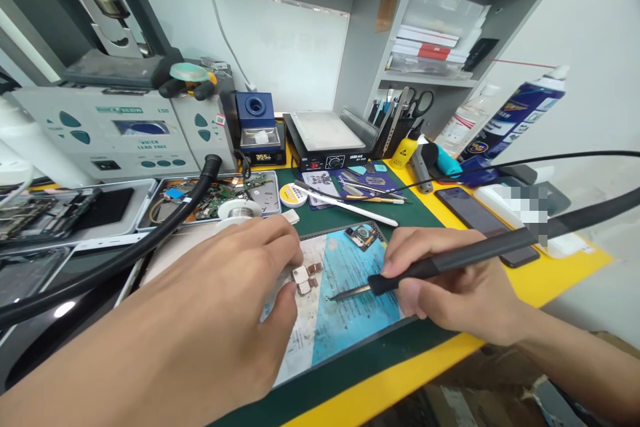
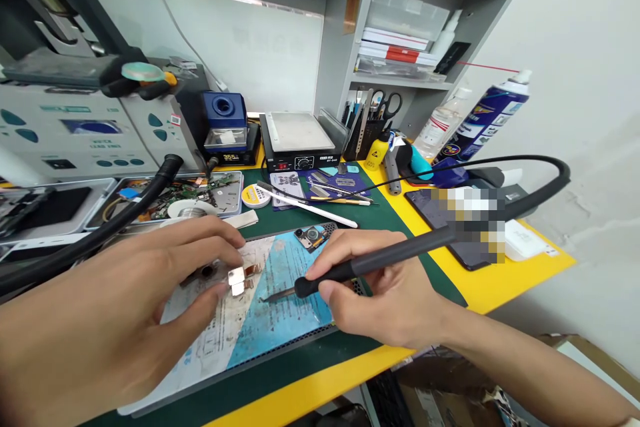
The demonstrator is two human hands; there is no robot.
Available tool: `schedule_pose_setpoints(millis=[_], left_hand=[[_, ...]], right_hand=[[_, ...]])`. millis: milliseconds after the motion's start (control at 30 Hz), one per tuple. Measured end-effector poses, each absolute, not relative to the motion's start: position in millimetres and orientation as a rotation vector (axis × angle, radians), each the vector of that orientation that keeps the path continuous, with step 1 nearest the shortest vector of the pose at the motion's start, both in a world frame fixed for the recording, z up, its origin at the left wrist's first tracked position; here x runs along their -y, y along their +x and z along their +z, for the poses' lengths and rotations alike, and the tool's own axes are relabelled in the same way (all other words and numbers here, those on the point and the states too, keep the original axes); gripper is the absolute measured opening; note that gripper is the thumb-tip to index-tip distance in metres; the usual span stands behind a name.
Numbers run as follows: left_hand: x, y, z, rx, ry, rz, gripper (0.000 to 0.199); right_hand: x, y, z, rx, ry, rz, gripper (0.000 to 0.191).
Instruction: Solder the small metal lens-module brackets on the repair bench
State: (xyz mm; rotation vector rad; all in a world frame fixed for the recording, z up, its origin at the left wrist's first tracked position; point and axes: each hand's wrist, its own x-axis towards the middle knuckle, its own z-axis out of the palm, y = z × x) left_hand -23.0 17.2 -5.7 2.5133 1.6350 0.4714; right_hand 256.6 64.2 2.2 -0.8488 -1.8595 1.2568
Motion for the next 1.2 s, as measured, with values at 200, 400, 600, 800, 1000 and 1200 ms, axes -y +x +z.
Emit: schedule_pose_setpoints(millis=[200,400,600,800,1000,1200], left_hand=[[-18.1,-19.9,-5.1,-1.659,2.499,0.480,0.025],[-17.1,-21.6,-6.4,-1.587,2.502,0.476,0.024],[-20.1,-18.1,-2.4,-1.570,2.502,0.504,0.024],[-18.4,-21.7,-4.9,-1.588,2.505,0.506,0.024],[-15.8,-21.6,-4.2,-1.581,2.484,0.502,0.022],[-18.1,-19.8,-0.9,-1.593,2.458,0.501,0.020]], right_hand=[[-63.8,259.4,0.5,1.833,-0.849,1.290,0.030],[-65.4,258.2,0.6,1.837,-0.797,1.289,0.035],[-68.0,260.8,-2.7,1.825,-0.750,1.328,0.041],[-70.0,259.4,-4.8,1.779,-0.749,1.367,0.040],[-70.8,260.9,-4.4,1.782,-0.722,1.411,0.043],[-71.4,260.0,-5.8,1.730,-0.718,1.451,0.040]])
